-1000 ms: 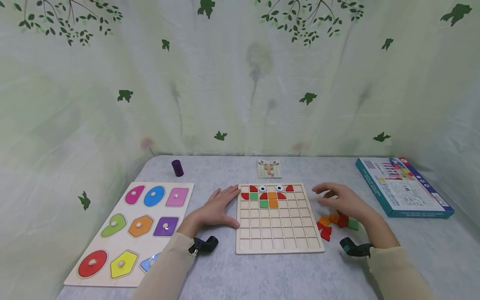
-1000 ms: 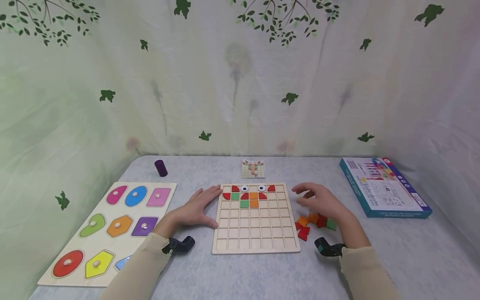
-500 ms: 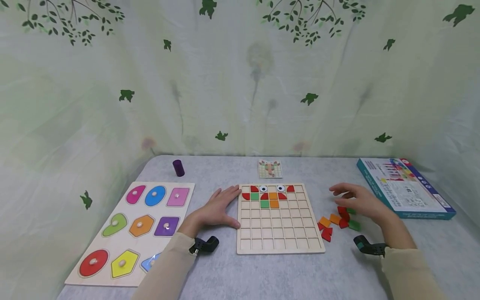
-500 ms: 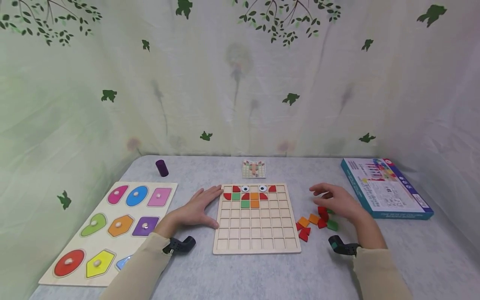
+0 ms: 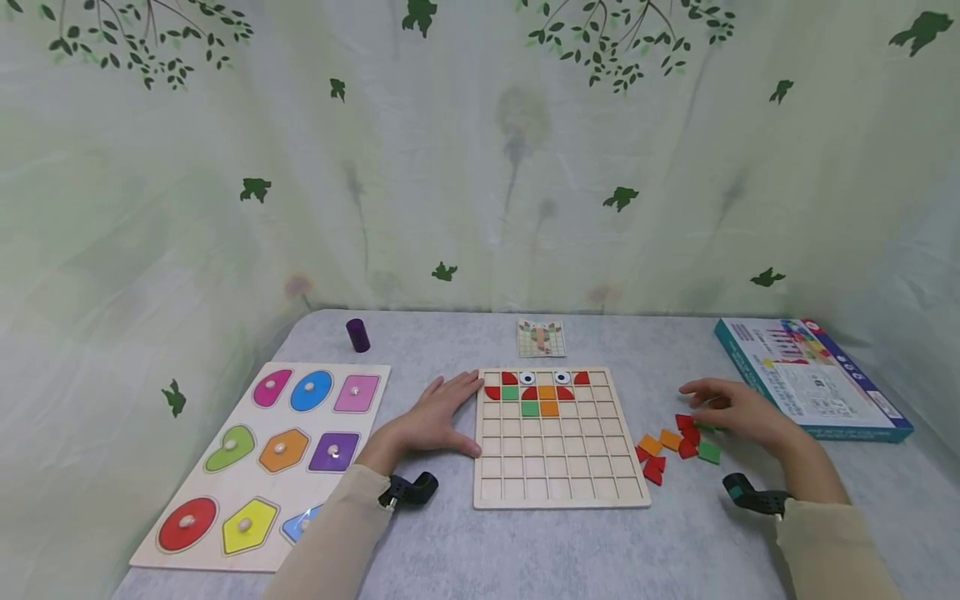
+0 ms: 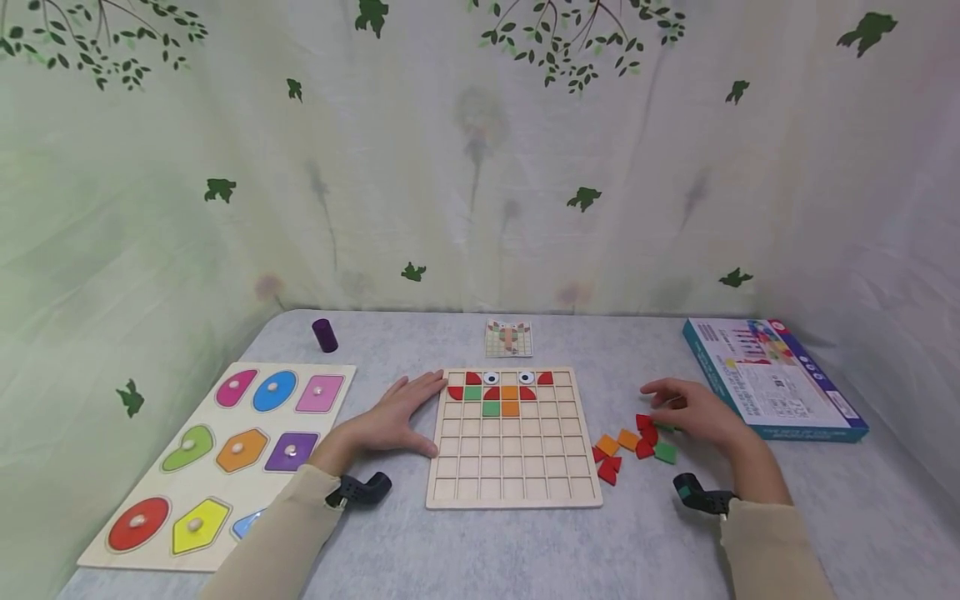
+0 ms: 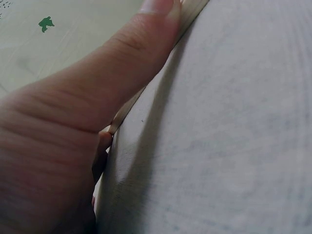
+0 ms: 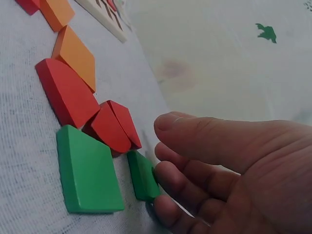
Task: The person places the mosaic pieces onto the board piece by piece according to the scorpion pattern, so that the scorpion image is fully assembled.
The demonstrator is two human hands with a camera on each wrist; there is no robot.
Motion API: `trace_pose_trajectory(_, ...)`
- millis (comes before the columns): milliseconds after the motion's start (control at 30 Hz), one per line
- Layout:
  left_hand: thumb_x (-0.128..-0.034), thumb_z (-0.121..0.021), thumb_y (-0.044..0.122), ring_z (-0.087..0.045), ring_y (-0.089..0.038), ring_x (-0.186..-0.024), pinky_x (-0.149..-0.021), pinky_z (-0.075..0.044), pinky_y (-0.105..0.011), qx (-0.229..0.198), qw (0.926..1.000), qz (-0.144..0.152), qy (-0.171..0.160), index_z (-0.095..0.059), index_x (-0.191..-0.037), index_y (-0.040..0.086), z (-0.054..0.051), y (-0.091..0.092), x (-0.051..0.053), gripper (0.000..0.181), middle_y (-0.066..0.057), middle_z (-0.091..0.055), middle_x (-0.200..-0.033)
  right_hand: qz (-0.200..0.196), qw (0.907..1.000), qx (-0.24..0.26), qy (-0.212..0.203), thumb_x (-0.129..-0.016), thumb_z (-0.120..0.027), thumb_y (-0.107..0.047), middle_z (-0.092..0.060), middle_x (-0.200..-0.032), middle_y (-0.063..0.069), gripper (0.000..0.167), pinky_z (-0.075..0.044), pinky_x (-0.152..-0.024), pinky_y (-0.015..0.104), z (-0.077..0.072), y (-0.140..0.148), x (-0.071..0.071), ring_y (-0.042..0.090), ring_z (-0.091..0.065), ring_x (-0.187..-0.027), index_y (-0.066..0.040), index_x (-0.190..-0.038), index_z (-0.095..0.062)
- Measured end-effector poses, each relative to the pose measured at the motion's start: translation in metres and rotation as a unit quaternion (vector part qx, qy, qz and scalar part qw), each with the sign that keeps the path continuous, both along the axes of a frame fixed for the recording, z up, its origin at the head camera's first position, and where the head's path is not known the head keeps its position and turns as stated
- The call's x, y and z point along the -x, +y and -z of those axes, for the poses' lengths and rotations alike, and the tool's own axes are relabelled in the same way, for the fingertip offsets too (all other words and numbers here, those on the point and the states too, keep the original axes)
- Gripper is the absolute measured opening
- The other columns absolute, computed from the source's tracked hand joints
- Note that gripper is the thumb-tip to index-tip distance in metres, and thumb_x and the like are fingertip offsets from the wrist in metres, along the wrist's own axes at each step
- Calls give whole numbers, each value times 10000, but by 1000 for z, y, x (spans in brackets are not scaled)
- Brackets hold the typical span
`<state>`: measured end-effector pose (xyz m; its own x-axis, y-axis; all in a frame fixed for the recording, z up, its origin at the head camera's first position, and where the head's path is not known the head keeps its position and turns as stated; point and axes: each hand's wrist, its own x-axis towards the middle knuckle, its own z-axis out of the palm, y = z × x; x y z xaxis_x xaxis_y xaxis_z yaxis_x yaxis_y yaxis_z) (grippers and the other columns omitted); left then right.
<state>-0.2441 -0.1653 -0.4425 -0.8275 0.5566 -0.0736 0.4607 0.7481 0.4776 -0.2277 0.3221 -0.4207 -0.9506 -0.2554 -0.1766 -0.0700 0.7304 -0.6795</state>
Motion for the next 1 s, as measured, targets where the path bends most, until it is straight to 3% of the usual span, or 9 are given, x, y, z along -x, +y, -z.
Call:
trace_pose_trajectory(200,-740,-826,554,-128,-266,-1574,-1281,-15,-535,-36,10000,-13,-25,-252,-1593,110,0,-1,-1,1120,-70,-191,-1686,65,10000,-10,-68,-920,-705,-178,-619,-1240,188,474,-532,-787,232,1,3,-1,249,-544,-1053,-46,-1358,-579)
trace_pose_trajectory(467,-735,-820,574,-122,-257,-1576,-1281,-21,-534,19,10000,-17,-25,-240,-1598,121,3,-1,2,1134,-56,-180,-1689,110,9991,-368,-185,-884,-729,-135,-604,-1281,233,472,-554,-854,343,0,5,-2,280,-550,-1071,-34,-1328,-602)
trace_pose_trajectory(700,-737,-813,584,-103,-220,-1580,-1288,-3,-499,122,9999,-46,-23,-223,-1605,149,5,0,4,1136,-24,-158,-1695,141,9987,-475,-113,-879,-747,-152,-599,-1077,132,421,-500,-772,278,2,7,-3,250,-514,-993,-48,-1270,-630)
trace_pose_trajectory(1000,-735,-824,565,-124,-256,-1576,-1282,-10,-528,-12,10000,-3,6,-250,-1595,118,3,-1,2,1126,-58,-189,-1687,101,9987,-501,14,-861,-771,-177,-581,-975,79,354,-491,-742,241,2,5,-4,227,-520,-944,-55,-1175,-664)
